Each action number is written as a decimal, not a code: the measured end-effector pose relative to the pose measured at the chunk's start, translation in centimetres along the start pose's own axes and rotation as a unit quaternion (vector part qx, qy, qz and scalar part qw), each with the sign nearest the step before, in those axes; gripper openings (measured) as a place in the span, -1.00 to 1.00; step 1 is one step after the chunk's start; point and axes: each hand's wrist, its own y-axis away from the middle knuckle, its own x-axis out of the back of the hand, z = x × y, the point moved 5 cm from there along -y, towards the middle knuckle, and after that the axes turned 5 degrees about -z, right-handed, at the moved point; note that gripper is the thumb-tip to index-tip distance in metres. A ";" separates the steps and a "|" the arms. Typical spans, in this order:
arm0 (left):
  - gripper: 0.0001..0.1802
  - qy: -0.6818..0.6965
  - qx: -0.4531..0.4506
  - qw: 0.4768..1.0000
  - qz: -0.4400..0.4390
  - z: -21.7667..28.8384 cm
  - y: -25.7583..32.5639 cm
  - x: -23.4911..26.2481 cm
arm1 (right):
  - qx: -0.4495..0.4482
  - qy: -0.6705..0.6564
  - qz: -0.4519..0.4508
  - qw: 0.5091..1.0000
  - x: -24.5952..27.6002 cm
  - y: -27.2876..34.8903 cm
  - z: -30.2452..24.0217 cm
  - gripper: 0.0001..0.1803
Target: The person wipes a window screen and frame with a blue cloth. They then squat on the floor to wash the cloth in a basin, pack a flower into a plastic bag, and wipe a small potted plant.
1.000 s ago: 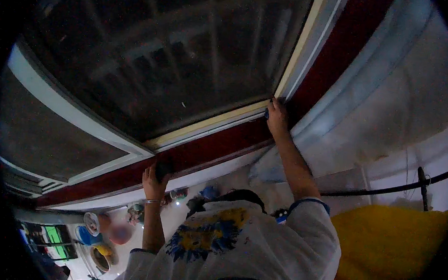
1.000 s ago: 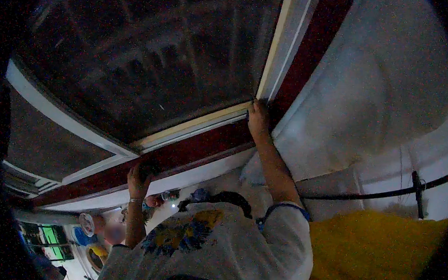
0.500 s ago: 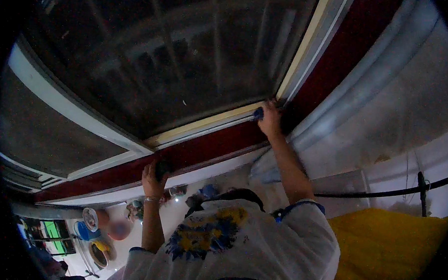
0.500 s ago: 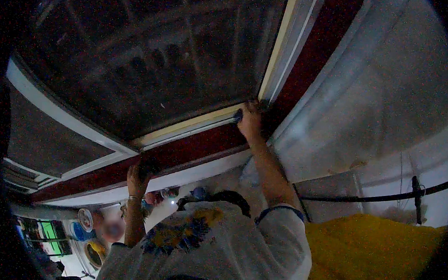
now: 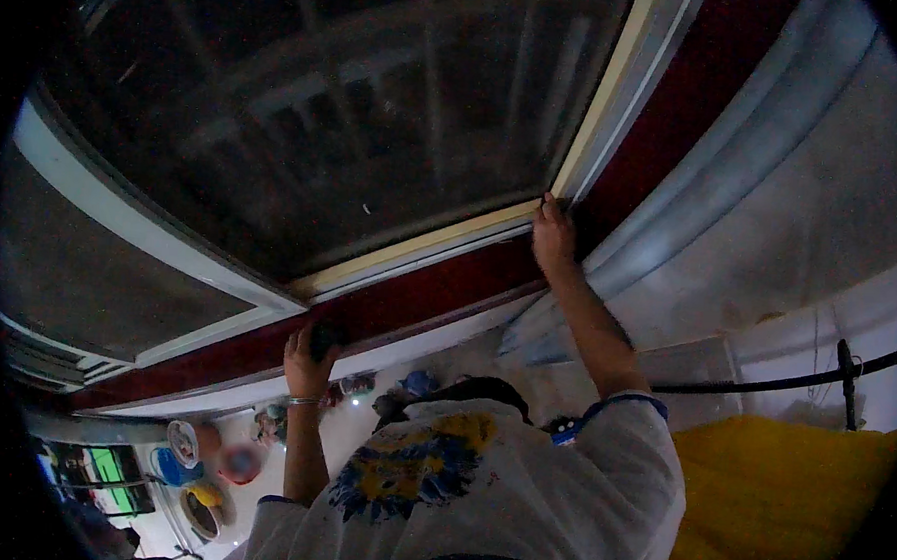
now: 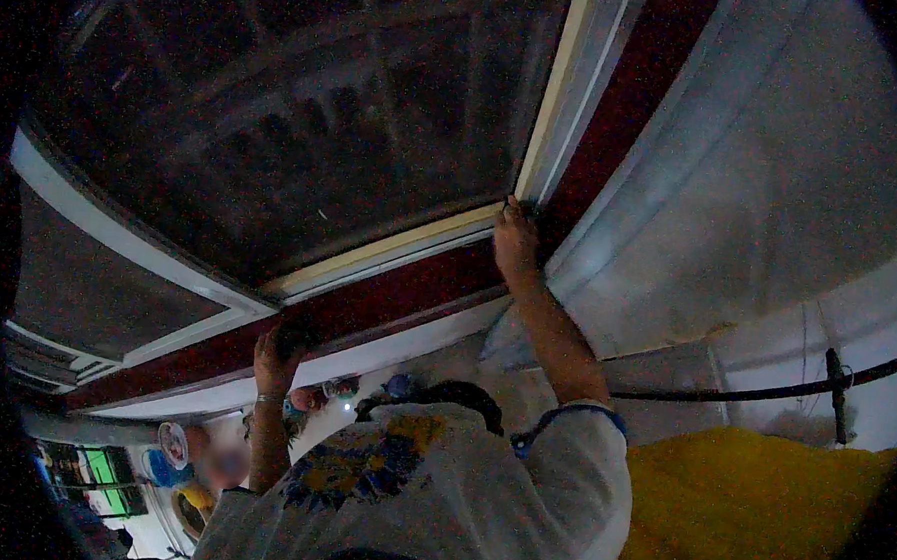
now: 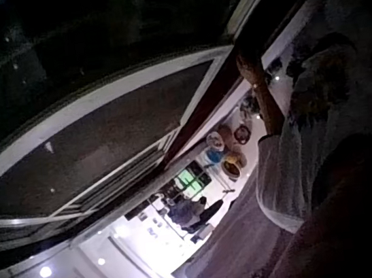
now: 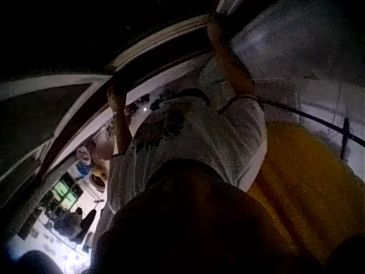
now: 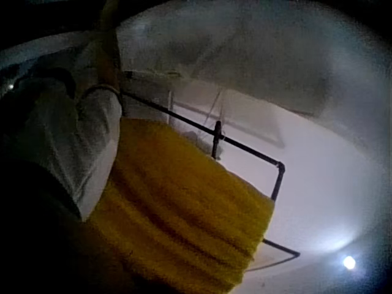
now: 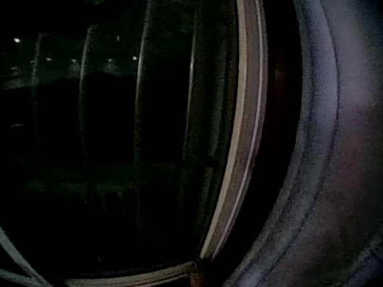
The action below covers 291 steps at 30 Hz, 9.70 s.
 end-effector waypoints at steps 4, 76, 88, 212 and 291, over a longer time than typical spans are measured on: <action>-0.31 0.018 -0.009 1.000 0.004 -0.5 0.5 0.1 | -0.025 -0.039 -0.012 0.999 3.4 -0.5 -1.3 -0.63; -0.73 -0.114 -0.351 0.929 0.027 31.2 -16.4 -14.4 | -0.344 -0.575 0.070 0.739 4.8 6.1 6.3 -0.68; -0.79 -0.148 -0.308 0.940 -0.001 32.0 -17.0 -16.1 | -0.318 -0.576 0.046 0.752 7.3 8.1 7.4 -0.66; -0.44 -0.096 -0.080 0.982 0.141 3.6 -0.7 1.2 | -0.070 -0.425 0.263 0.863 8.0 -0.7 -8.4 -0.58; -0.52 -0.008 -0.084 0.964 0.252 3.6 0.0 10.6 | -0.080 -0.488 0.478 0.726 28.1 -13.5 -14.1 -0.61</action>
